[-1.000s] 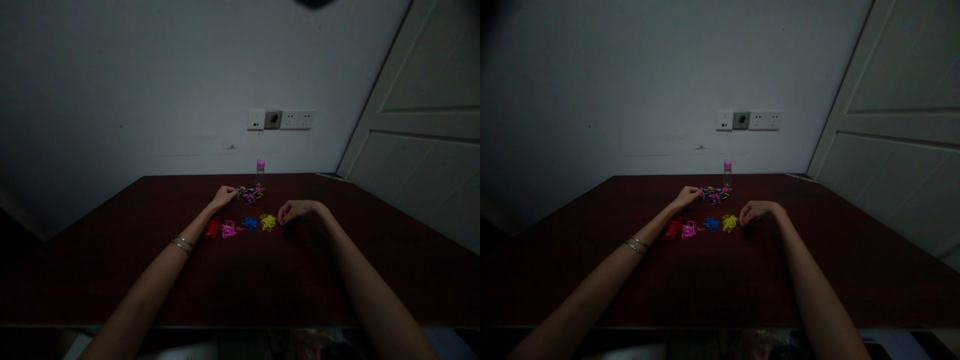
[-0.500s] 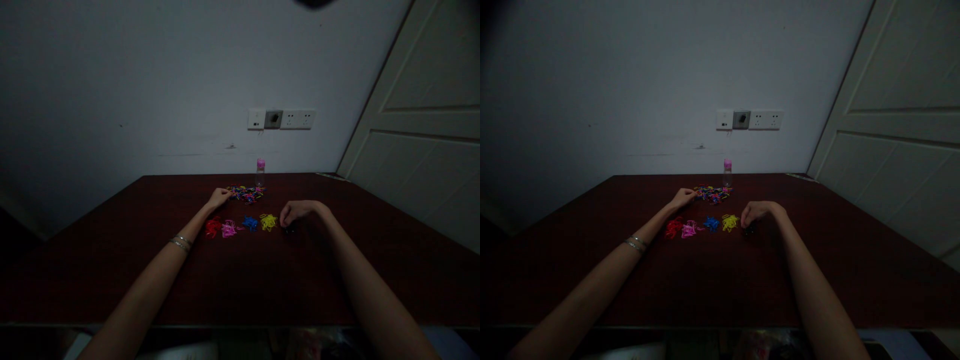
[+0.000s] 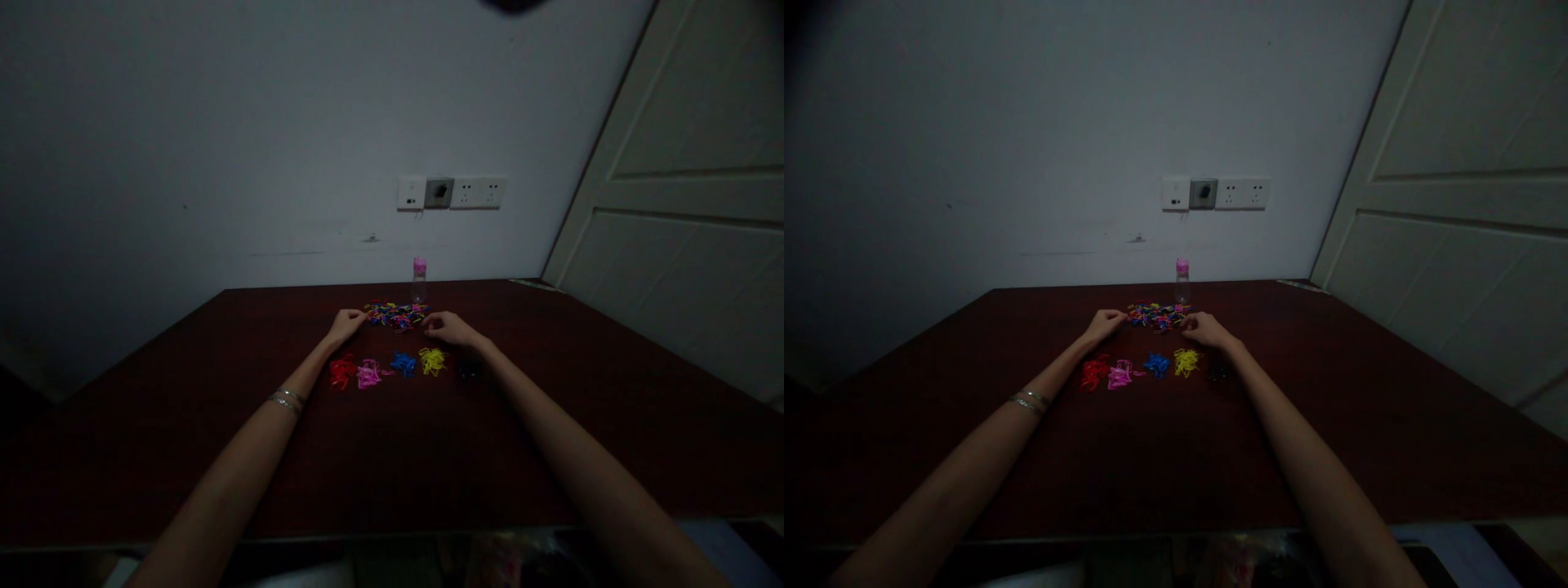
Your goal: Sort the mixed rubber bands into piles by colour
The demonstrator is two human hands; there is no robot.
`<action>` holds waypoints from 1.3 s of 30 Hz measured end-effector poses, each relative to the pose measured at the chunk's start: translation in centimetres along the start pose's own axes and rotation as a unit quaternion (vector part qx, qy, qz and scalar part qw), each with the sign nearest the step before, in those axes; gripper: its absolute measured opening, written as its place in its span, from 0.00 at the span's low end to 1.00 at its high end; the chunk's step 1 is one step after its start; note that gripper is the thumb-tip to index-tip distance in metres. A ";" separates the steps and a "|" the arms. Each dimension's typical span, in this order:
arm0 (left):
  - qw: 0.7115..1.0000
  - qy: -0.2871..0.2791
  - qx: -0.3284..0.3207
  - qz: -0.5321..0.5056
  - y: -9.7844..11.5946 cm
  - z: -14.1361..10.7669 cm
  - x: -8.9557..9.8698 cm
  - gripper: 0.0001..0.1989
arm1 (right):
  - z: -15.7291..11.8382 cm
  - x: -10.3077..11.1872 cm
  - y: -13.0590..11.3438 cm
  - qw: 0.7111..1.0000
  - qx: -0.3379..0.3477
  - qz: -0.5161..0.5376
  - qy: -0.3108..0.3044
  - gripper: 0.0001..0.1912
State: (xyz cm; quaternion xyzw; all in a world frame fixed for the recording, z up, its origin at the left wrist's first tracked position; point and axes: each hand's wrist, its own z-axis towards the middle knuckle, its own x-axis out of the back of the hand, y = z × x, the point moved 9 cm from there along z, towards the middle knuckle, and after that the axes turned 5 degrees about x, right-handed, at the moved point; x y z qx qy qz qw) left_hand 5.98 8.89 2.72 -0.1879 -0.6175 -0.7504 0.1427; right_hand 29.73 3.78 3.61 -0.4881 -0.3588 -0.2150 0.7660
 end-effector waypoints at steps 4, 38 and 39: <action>1.000 -0.001 -0.004 0.010 -0.2 0.2 -0.1 0.18 | 1.8 -1.2 -1.1 0.998 0.034 -0.051 0.015 0.15; 0.998 0.000 -0.051 0.045 0.3 0.0 -0.2 0.16 | 1.7 1.7 -0.3 0.995 0.015 0.045 0.091 0.16; 0.998 0.000 -0.052 0.046 0.2 0.1 -0.2 0.16 | 1.7 1.9 -0.5 0.995 0.016 0.034 0.090 0.16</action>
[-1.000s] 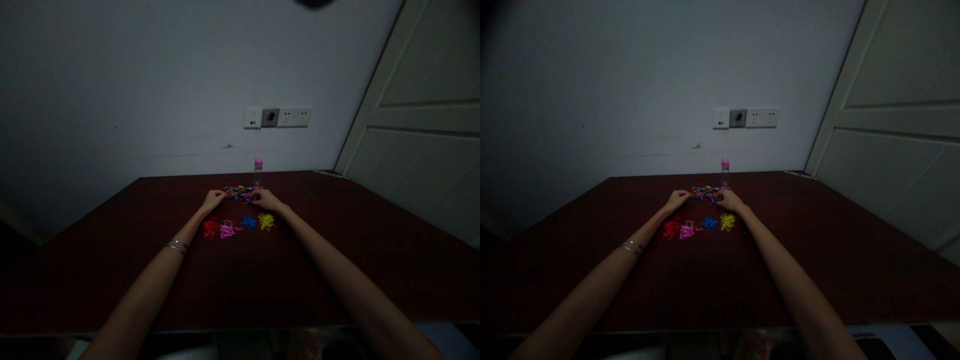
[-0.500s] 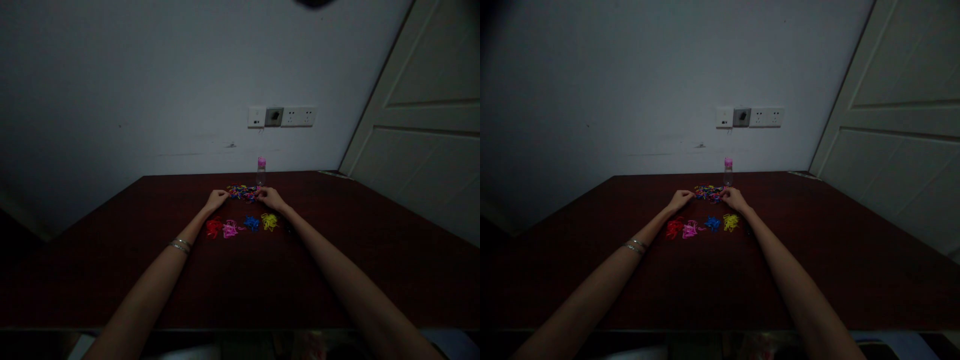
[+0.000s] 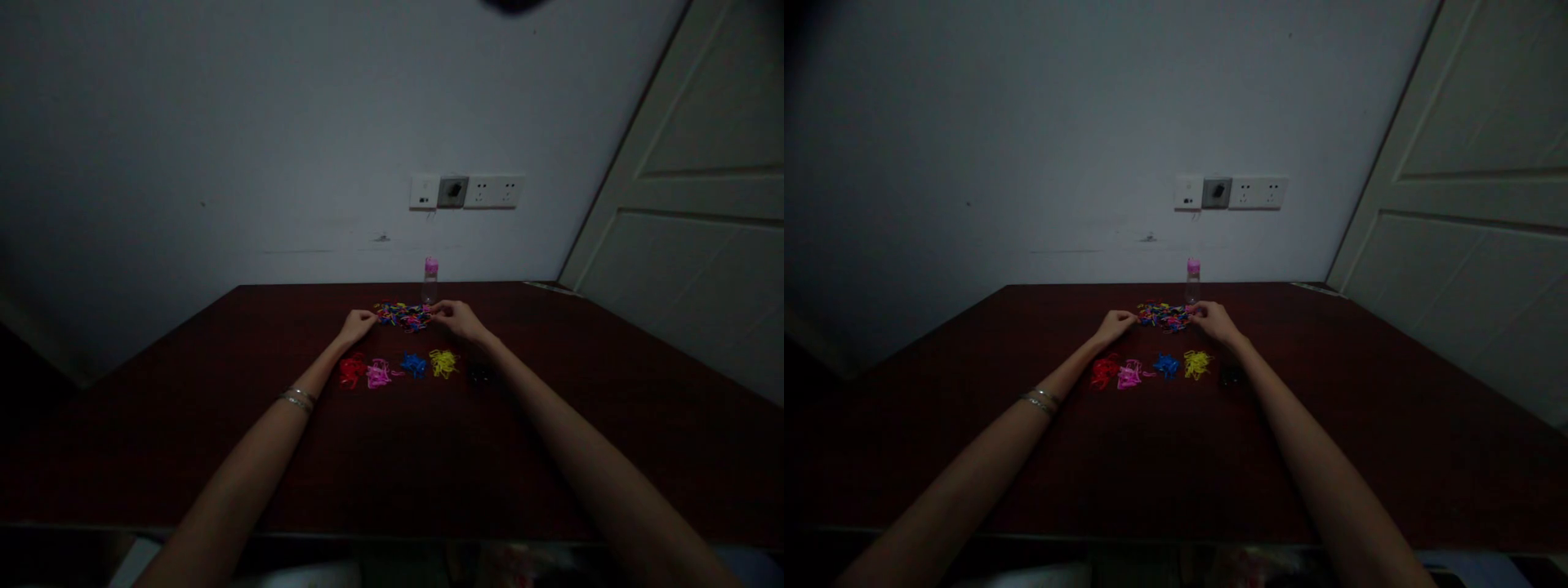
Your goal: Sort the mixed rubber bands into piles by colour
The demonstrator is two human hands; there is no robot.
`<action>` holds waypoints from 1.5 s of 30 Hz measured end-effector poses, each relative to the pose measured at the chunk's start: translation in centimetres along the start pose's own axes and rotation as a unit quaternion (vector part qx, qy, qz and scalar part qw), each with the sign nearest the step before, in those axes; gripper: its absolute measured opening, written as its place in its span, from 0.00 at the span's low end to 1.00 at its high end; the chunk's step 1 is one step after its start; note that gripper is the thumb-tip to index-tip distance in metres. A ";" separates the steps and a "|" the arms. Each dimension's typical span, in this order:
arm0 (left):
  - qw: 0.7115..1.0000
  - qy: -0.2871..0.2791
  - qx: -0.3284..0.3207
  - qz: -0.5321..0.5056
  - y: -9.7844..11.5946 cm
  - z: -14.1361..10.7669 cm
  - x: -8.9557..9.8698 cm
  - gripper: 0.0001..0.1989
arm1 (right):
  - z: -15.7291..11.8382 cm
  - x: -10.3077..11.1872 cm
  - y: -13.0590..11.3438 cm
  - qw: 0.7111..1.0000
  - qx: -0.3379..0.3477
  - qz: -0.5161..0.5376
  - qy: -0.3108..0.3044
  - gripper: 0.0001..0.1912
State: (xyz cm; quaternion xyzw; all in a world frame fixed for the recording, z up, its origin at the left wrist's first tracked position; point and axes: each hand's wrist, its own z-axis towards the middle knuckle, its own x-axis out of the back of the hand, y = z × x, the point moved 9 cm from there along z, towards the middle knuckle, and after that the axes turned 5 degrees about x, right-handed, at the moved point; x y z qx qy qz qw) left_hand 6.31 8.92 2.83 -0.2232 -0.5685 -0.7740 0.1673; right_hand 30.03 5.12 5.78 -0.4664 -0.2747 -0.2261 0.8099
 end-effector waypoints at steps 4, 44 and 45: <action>1.000 0.002 0.010 -0.002 -0.3 0.1 0.0 0.15 | -0.1 -0.1 -1.6 1.000 0.006 -0.011 0.000 0.14; 1.000 0.005 0.006 -0.022 0.1 -0.1 0.0 0.14 | -4.6 -12.8 -15.9 0.934 0.222 -0.108 -0.257 0.16; 1.000 0.005 0.006 -0.023 0.0 -0.1 0.0 0.14 | -4.4 -12.9 -16.0 0.934 0.225 -0.106 -0.255 0.15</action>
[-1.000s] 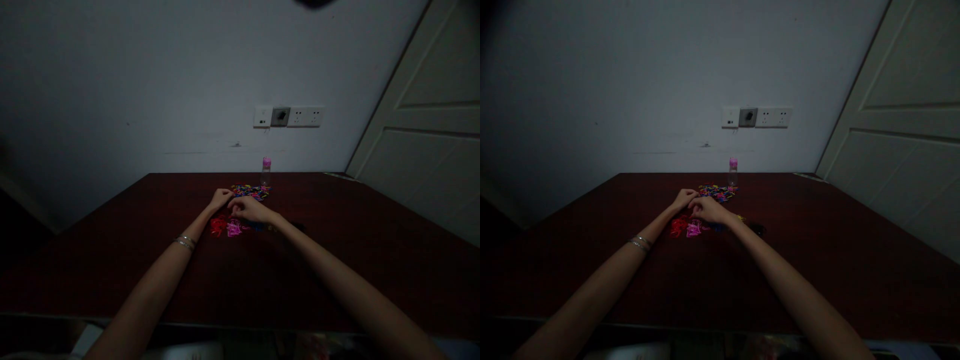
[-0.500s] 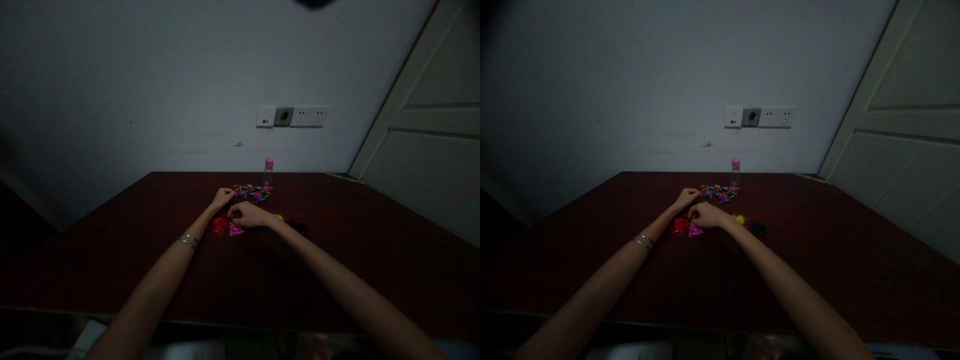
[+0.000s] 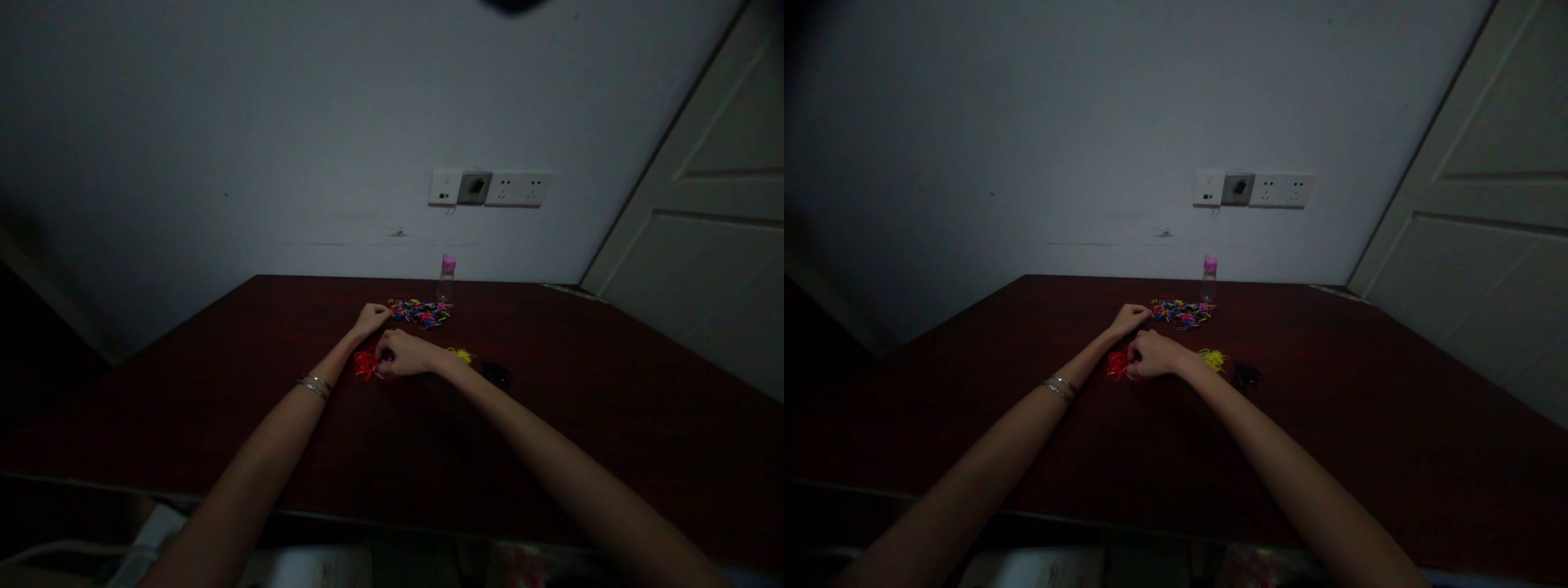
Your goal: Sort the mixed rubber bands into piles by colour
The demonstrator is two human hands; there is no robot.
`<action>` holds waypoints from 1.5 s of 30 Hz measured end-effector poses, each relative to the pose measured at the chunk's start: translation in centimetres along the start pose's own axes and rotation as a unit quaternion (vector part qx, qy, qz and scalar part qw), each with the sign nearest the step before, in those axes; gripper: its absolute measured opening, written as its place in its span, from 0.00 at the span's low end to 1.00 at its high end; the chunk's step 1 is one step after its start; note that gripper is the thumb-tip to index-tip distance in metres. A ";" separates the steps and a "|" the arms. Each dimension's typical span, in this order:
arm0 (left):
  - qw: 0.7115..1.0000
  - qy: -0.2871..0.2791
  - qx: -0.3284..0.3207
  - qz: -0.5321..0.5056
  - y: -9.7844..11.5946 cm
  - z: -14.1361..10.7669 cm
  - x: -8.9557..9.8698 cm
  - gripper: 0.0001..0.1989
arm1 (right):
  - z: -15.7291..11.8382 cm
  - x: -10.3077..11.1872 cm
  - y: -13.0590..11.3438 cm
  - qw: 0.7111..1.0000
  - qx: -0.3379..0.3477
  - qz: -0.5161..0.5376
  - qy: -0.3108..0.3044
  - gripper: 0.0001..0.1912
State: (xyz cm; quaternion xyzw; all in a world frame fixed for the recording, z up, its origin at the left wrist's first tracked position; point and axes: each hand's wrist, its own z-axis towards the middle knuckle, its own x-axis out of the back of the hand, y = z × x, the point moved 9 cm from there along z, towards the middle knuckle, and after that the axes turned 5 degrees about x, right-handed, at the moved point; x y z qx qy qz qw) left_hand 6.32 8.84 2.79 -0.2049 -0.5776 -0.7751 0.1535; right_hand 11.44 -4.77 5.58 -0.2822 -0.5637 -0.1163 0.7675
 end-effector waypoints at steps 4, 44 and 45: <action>1.000 -0.004 0.004 -0.007 -0.3 0.2 -0.1 0.14 | 0.9 -0.2 -0.2 1.000 0.016 0.020 0.006 0.11; 0.999 -0.017 0.013 -0.030 -0.4 0.1 -0.4 0.12 | 1.8 1.6 -0.8 0.993 0.011 0.106 0.043 0.09; 0.999 -0.022 0.022 -0.036 -0.5 0.1 -0.4 0.11 | 2.0 1.9 -1.2 0.992 0.020 0.114 0.054 0.09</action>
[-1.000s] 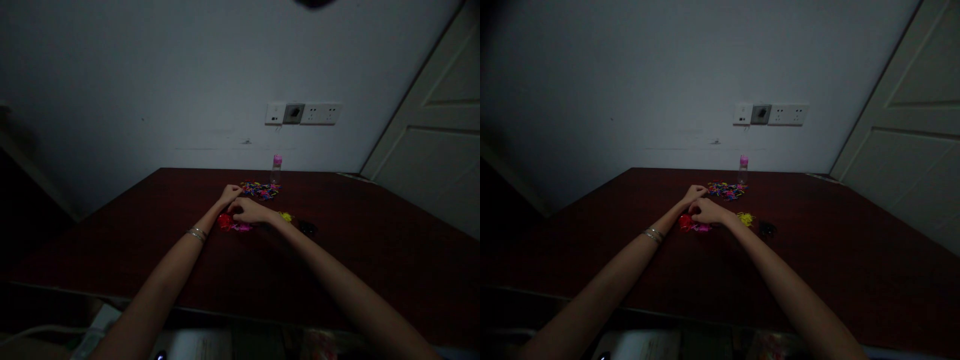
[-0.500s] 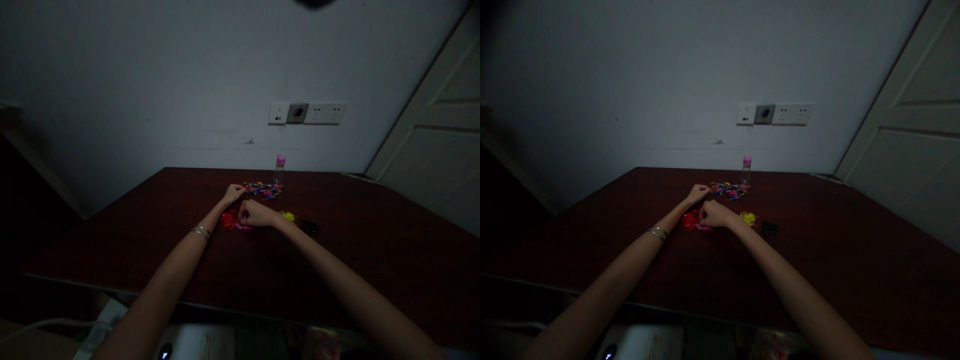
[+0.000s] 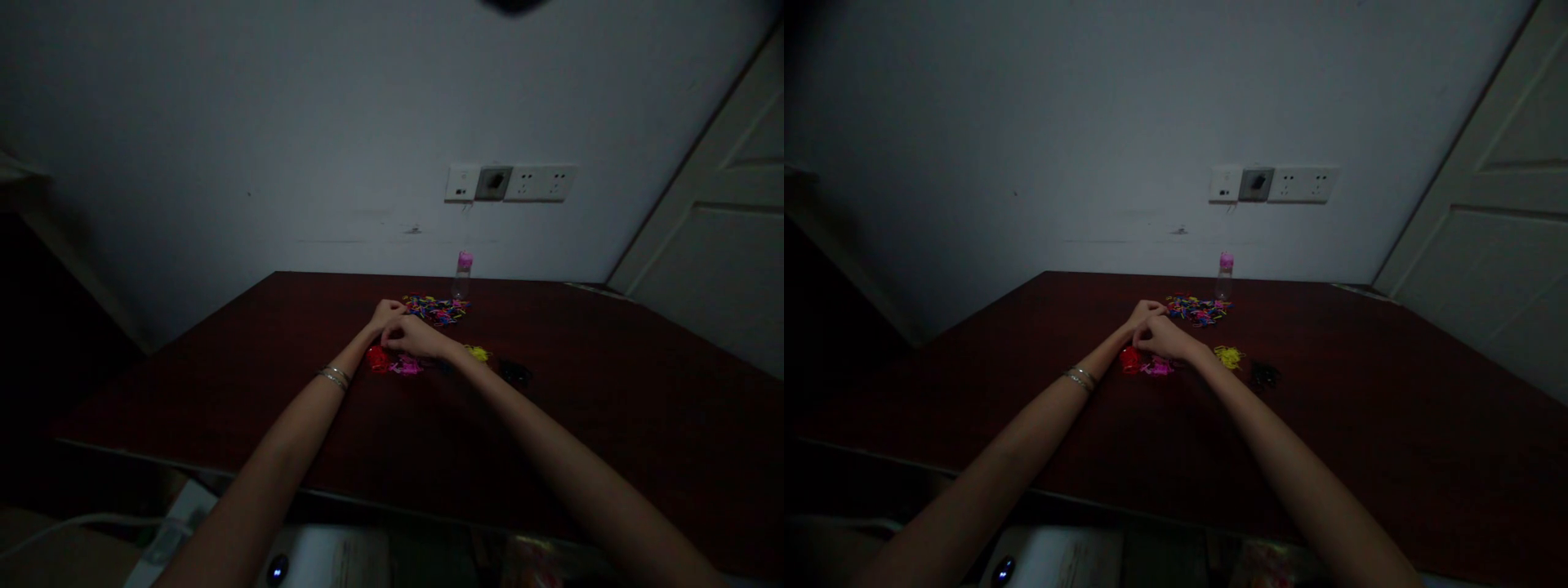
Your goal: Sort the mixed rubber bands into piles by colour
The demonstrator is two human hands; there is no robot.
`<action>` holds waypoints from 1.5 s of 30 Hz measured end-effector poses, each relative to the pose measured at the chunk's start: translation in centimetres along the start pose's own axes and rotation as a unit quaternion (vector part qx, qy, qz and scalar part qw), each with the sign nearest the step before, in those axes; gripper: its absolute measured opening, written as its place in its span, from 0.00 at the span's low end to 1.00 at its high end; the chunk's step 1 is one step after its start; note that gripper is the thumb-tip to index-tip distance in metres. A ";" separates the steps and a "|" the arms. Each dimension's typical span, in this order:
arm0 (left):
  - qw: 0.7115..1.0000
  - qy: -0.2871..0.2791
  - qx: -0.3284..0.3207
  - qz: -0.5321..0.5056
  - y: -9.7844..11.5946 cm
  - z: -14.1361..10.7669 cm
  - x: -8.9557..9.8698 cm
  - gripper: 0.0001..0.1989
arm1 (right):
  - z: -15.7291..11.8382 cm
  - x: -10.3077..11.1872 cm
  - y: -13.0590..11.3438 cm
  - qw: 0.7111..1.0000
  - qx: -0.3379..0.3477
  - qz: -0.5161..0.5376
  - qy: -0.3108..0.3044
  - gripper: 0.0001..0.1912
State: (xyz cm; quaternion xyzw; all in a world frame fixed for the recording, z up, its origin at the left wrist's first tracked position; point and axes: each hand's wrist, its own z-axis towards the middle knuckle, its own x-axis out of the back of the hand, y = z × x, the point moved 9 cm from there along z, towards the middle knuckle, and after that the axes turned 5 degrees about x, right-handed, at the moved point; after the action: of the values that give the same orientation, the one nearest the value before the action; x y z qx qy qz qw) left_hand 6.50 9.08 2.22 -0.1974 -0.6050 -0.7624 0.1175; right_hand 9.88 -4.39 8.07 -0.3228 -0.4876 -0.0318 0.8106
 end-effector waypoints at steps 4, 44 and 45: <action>1.000 -0.010 0.017 -0.022 -0.1 -0.2 -0.1 0.12 | 0.2 0.0 -0.3 1.000 -0.005 0.005 0.005 0.11; 0.886 -0.316 -0.171 0.294 10.2 -12.2 2.0 0.12 | -2.2 -1.7 -1.0 0.990 0.027 -0.113 -0.075 0.12; 0.875 -0.319 -0.188 0.313 9.6 -12.7 1.6 0.12 | -2.3 -1.7 -0.9 0.989 0.017 -0.131 -0.067 0.12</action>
State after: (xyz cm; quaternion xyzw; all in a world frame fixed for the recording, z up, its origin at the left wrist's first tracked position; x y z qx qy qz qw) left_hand 7.04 -5.48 8.94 -0.6273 -0.3612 -0.6809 0.1112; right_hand 10.43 -6.88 6.40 -0.2432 -0.5792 -0.1078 0.7705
